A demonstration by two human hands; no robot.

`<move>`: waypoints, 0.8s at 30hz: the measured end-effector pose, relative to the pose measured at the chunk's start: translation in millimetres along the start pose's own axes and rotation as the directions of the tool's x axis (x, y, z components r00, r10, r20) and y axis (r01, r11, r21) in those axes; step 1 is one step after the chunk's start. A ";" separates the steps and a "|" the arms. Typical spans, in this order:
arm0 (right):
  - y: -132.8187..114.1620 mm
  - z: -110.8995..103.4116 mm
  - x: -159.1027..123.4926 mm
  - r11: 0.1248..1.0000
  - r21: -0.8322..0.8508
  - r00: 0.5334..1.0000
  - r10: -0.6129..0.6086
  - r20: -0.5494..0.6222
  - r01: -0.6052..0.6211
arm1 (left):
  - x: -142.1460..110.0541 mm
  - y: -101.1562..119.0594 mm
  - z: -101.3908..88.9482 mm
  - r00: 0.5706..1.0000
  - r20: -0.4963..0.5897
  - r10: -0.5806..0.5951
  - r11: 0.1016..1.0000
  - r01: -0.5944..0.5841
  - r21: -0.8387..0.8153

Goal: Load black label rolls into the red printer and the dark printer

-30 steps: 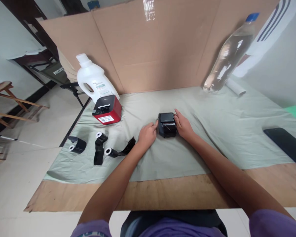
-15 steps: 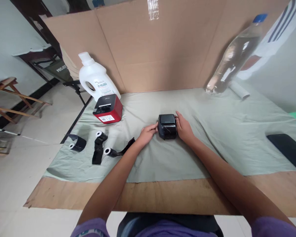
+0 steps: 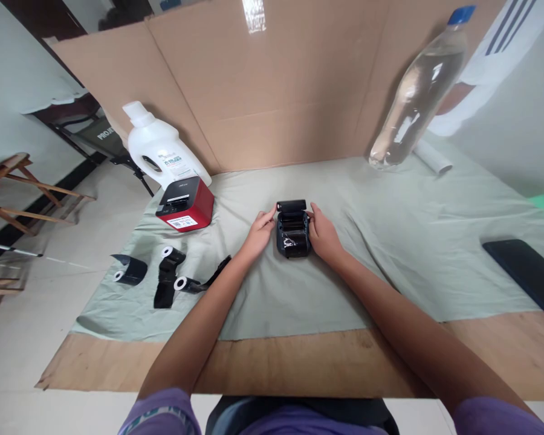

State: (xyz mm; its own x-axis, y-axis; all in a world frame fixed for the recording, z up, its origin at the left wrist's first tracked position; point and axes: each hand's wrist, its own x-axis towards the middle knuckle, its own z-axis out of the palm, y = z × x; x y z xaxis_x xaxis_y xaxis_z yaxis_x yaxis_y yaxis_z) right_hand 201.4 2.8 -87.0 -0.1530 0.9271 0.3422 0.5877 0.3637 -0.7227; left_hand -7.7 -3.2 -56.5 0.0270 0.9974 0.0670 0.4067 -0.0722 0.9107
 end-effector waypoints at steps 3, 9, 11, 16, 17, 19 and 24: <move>-2.9 -0.8 0.0 1.000 0.004 1.000 0.015 0.011 -0.015 | 11.4 7.2 6.6 0.999 -0.018 -0.043 0.996 0.044 0.079; -5.7 -1.4 0.4 0.999 -0.035 0.999 0.021 0.031 -0.019 | 3.0 28.6 2.5 0.988 -0.020 0.156 0.902 -0.134 0.411; -5.8 -1.6 0.8 0.999 -0.038 0.999 0.025 0.037 -0.023 | 5.8 42.7 -2.5 0.973 0.109 0.204 0.775 -0.229 0.589; -5.0 -2.2 2.1 0.998 -0.052 0.998 0.037 0.045 -0.035 | 31.2 80.0 3.5 0.903 0.427 -0.044 0.401 -0.376 0.836; -4.6 -2.2 2.4 0.998 -0.053 0.998 0.036 0.043 -0.034 | 35.6 85.5 7.7 0.894 0.442 -0.080 0.356 -0.388 0.850; -4.1 -2.0 2.8 0.999 -0.045 0.999 0.030 0.034 -0.028 | 41.5 93.4 15.0 0.875 0.473 -0.098 0.296 -0.428 0.854; -3.3 -1.8 2.8 1.000 0.004 1.000 0.027 0.014 -0.027 | 36.8 98.2 3.5 0.912 0.403 0.077 0.404 -0.398 0.824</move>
State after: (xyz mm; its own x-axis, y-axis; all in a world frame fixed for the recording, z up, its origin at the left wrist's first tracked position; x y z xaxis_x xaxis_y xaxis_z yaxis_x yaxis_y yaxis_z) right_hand 200.4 4.0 -82.6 -0.1484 0.9378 0.3139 0.5886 0.3388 -0.7340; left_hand 36.5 26.4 33.9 0.4239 0.9051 -0.0335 0.9057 -0.4240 0.0055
